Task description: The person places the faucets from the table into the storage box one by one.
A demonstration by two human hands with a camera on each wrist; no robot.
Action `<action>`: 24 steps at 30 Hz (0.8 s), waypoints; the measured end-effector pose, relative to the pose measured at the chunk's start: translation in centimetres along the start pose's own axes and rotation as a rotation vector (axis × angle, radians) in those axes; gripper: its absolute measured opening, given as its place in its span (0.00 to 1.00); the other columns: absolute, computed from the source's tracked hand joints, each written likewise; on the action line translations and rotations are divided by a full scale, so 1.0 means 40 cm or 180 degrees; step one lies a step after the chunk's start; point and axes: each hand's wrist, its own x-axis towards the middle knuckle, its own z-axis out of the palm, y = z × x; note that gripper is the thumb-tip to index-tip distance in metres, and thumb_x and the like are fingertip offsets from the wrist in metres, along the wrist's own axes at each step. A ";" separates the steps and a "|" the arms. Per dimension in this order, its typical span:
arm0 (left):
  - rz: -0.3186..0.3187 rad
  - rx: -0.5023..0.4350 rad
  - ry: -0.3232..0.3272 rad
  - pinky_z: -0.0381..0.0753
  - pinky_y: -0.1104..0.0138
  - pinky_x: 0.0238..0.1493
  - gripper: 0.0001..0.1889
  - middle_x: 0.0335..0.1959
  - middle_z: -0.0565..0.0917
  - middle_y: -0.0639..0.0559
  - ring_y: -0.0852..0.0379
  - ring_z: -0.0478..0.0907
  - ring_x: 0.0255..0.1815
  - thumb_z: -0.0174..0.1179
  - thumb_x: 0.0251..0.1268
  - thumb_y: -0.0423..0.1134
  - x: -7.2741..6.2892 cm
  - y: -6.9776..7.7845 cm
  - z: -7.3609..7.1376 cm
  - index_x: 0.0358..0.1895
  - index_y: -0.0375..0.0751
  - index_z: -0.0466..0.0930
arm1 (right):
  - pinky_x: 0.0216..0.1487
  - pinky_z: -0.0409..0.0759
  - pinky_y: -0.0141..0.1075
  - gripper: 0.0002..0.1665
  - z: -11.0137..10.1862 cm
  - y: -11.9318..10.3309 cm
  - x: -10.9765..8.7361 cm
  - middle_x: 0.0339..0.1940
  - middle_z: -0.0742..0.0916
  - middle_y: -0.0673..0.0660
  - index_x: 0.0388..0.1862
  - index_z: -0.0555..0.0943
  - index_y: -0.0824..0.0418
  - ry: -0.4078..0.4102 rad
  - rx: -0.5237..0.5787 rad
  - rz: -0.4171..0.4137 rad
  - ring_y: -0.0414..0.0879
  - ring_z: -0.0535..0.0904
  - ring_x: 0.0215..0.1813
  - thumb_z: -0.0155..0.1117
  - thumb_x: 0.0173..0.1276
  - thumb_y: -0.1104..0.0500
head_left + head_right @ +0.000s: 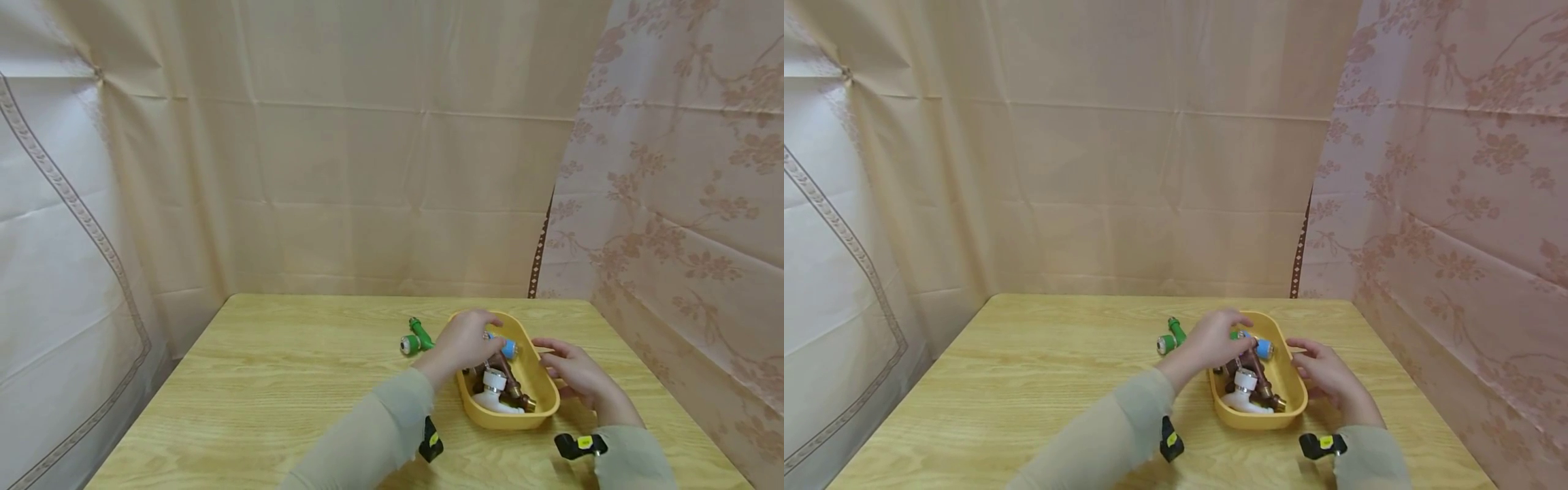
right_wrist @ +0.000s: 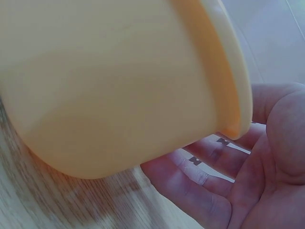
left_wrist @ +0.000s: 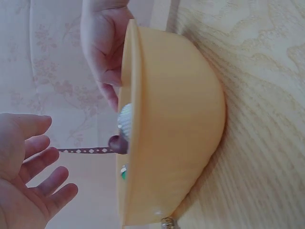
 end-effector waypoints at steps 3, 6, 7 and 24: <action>0.0002 -0.0054 0.0025 0.77 0.65 0.60 0.16 0.62 0.80 0.61 0.62 0.76 0.61 0.65 0.71 0.50 -0.003 0.001 -0.015 0.58 0.56 0.85 | 0.40 0.87 0.54 0.36 0.000 0.001 0.001 0.56 0.83 0.69 0.80 0.57 0.66 0.0005 0.0002 0.0016 0.55 0.84 0.48 0.51 0.77 0.60; 0.0009 -0.0116 0.0056 0.77 0.64 0.61 0.16 0.64 0.79 0.61 0.62 0.76 0.62 0.65 0.71 0.51 -0.009 0.002 -0.031 0.59 0.57 0.84 | 0.41 0.87 0.54 0.36 0.000 0.001 0.002 0.57 0.83 0.68 0.80 0.57 0.66 0.0001 0.0000 0.0021 0.55 0.84 0.48 0.51 0.77 0.60; 0.0018 -0.0125 0.0066 0.76 0.64 0.62 0.17 0.64 0.79 0.62 0.62 0.76 0.62 0.65 0.71 0.51 -0.012 0.002 -0.036 0.60 0.57 0.84 | 0.41 0.87 0.54 0.36 0.000 0.001 0.003 0.57 0.83 0.68 0.80 0.57 0.66 0.0002 -0.0004 0.0021 0.55 0.84 0.48 0.51 0.77 0.60; 0.0074 -0.0238 0.0229 0.71 0.57 0.68 0.22 0.69 0.76 0.56 0.54 0.72 0.69 0.65 0.71 0.53 -0.044 -0.059 -0.116 0.64 0.54 0.81 | 0.41 0.87 0.54 0.35 0.007 -0.005 -0.004 0.66 0.75 0.74 0.80 0.58 0.66 0.0021 -0.0037 -0.0014 0.54 0.84 0.48 0.51 0.76 0.61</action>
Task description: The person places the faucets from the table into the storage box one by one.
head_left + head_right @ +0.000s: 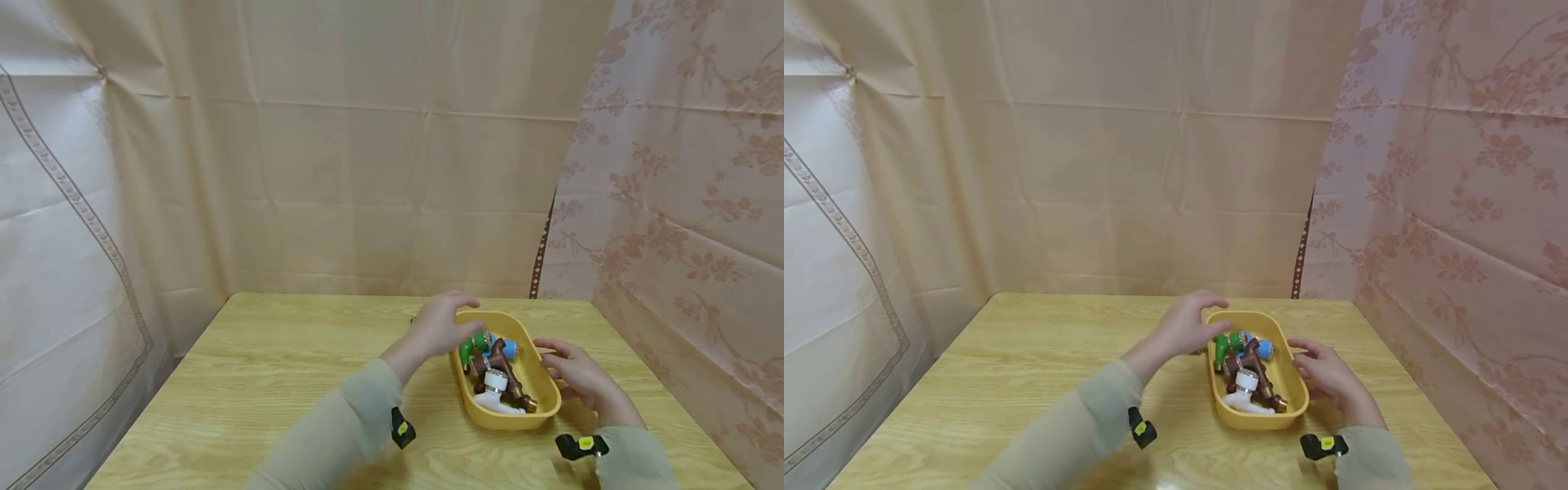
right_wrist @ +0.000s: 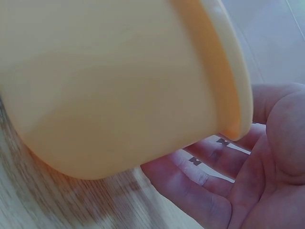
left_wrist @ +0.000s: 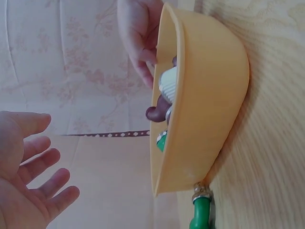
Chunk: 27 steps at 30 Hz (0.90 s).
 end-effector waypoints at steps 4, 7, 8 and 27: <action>-0.0005 -0.0061 0.0063 0.70 0.56 0.69 0.22 0.68 0.77 0.54 0.53 0.72 0.69 0.65 0.71 0.52 -0.002 -0.009 -0.018 0.64 0.51 0.81 | 0.41 0.87 0.54 0.36 -0.001 0.001 0.000 0.64 0.77 0.73 0.79 0.58 0.67 0.0004 0.0006 0.0004 0.54 0.84 0.49 0.52 0.76 0.61; -0.0009 -0.0129 0.0112 0.71 0.56 0.69 0.22 0.68 0.77 0.53 0.52 0.72 0.69 0.65 0.71 0.51 -0.005 -0.017 -0.029 0.65 0.50 0.80 | 0.40 0.87 0.54 0.36 -0.001 0.003 0.001 0.64 0.77 0.73 0.79 0.58 0.66 0.0019 0.0006 0.0008 0.54 0.84 0.49 0.52 0.76 0.61; -0.0015 -0.0152 0.0130 0.71 0.56 0.69 0.22 0.69 0.76 0.53 0.51 0.72 0.70 0.65 0.71 0.51 -0.005 -0.020 -0.032 0.65 0.50 0.80 | 0.40 0.87 0.54 0.36 -0.002 0.003 0.001 0.65 0.77 0.73 0.79 0.58 0.66 0.0019 0.0006 0.0005 0.55 0.84 0.49 0.52 0.76 0.61; -0.0143 -0.0067 0.0344 0.70 0.53 0.69 0.28 0.69 0.75 0.52 0.49 0.71 0.69 0.67 0.68 0.52 -0.012 -0.107 -0.067 0.69 0.49 0.76 | 0.41 0.87 0.54 0.36 -0.004 0.006 0.010 0.66 0.76 0.73 0.80 0.59 0.66 0.0063 -0.0098 0.0059 0.55 0.83 0.50 0.52 0.76 0.60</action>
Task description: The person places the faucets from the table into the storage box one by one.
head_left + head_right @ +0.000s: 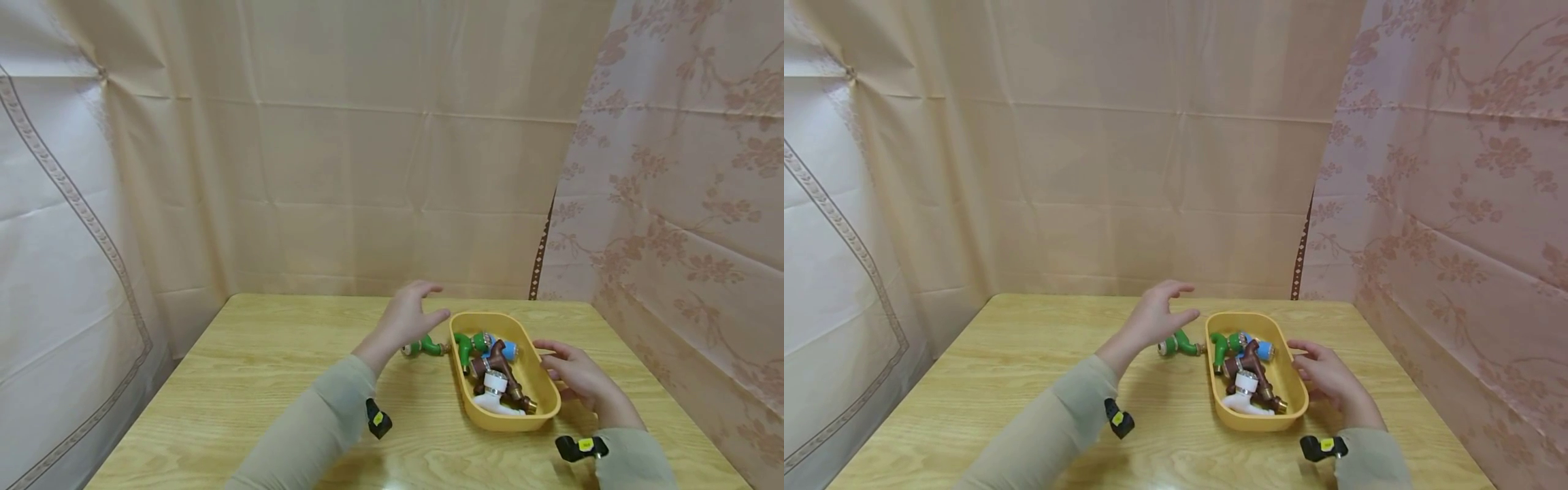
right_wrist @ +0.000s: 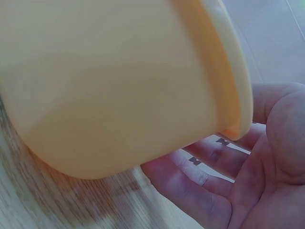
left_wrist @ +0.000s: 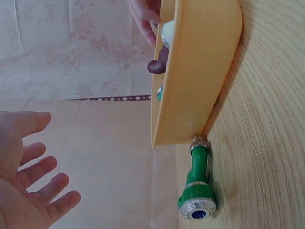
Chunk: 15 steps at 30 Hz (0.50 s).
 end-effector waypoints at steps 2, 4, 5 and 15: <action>-0.0032 -0.0003 0.0004 0.70 0.52 0.69 0.28 0.70 0.75 0.52 0.49 0.70 0.70 0.67 0.68 0.52 -0.001 -0.007 -0.003 0.69 0.49 0.76 | 0.41 0.87 0.54 0.36 0.000 -0.001 0.000 0.66 0.75 0.73 0.80 0.59 0.65 0.0008 0.0009 0.0012 0.56 0.83 0.50 0.52 0.76 0.60; -0.0072 -0.0030 -0.0003 0.71 0.52 0.68 0.28 0.70 0.74 0.52 0.48 0.71 0.70 0.67 0.68 0.52 -0.001 -0.014 -0.006 0.69 0.50 0.76 | 0.41 0.87 0.54 0.36 0.000 0.000 0.000 0.67 0.74 0.74 0.80 0.59 0.65 0.0002 0.0004 0.0005 0.56 0.83 0.51 0.52 0.76 0.60; -0.0094 -0.0041 -0.0005 0.72 0.52 0.67 0.29 0.70 0.74 0.52 0.48 0.71 0.69 0.67 0.69 0.52 -0.002 -0.018 -0.008 0.70 0.50 0.76 | 0.41 0.87 0.54 0.35 0.000 0.000 0.001 0.68 0.74 0.74 0.80 0.59 0.65 0.0004 0.0004 0.0005 0.56 0.83 0.51 0.52 0.76 0.60; -0.0221 -0.0139 -0.0078 0.72 0.52 0.67 0.31 0.74 0.70 0.47 0.46 0.69 0.71 0.67 0.69 0.51 -0.002 -0.059 -0.010 0.72 0.47 0.73 | 0.40 0.87 0.54 0.35 0.000 0.000 0.000 0.66 0.76 0.74 0.80 0.59 0.66 0.0006 0.0019 -0.0013 0.57 0.84 0.51 0.52 0.77 0.60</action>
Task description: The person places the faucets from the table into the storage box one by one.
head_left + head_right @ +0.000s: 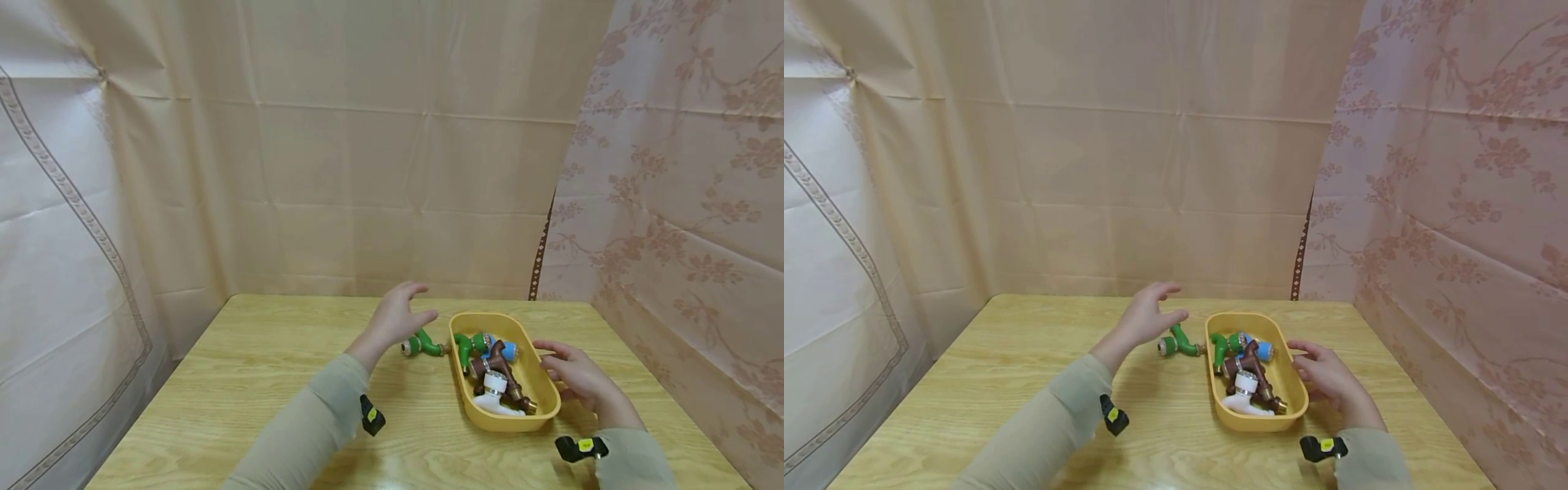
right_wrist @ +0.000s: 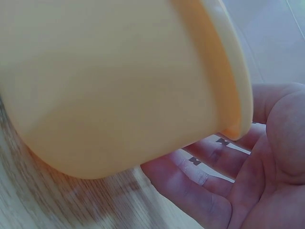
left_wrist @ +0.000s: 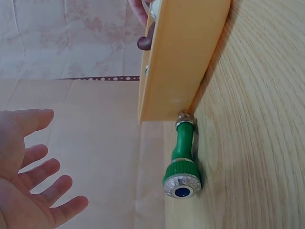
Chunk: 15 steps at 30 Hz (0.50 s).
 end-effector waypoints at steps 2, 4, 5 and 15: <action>-0.0046 -0.0038 -0.0010 0.73 0.52 0.67 0.31 0.76 0.68 0.47 0.45 0.70 0.71 0.67 0.69 0.51 -0.001 -0.007 0.000 0.72 0.47 0.73 | 0.40 0.87 0.54 0.35 0.000 0.000 0.000 0.66 0.76 0.74 0.80 0.59 0.66 0.0005 0.0002 0.0006 0.57 0.84 0.51 0.52 0.77 0.60; -0.0070 -0.0072 -0.0006 0.73 0.52 0.66 0.31 0.76 0.67 0.46 0.44 0.71 0.70 0.67 0.69 0.50 -0.001 -0.014 0.001 0.72 0.47 0.73 | 0.40 0.87 0.54 0.35 0.000 0.000 0.001 0.66 0.76 0.74 0.80 0.59 0.65 0.0000 0.0003 0.0011 0.57 0.84 0.51 0.52 0.77 0.60; -0.0077 -0.0081 0.0003 0.73 0.52 0.66 0.31 0.76 0.67 0.46 0.44 0.71 0.69 0.67 0.69 0.50 -0.001 -0.018 0.002 0.72 0.46 0.73 | 0.40 0.87 0.54 0.35 0.000 0.000 0.001 0.66 0.76 0.74 0.80 0.59 0.65 -0.0003 0.0005 0.0015 0.57 0.84 0.51 0.52 0.77 0.60; -0.0200 -0.0161 0.0020 0.75 0.51 0.65 0.31 0.78 0.64 0.49 0.43 0.72 0.68 0.69 0.67 0.48 -0.002 -0.058 0.021 0.71 0.45 0.74 | 0.41 0.87 0.53 0.35 0.000 -0.002 0.001 0.65 0.77 0.73 0.80 0.59 0.65 -0.0003 0.0013 0.0035 0.56 0.84 0.50 0.52 0.77 0.60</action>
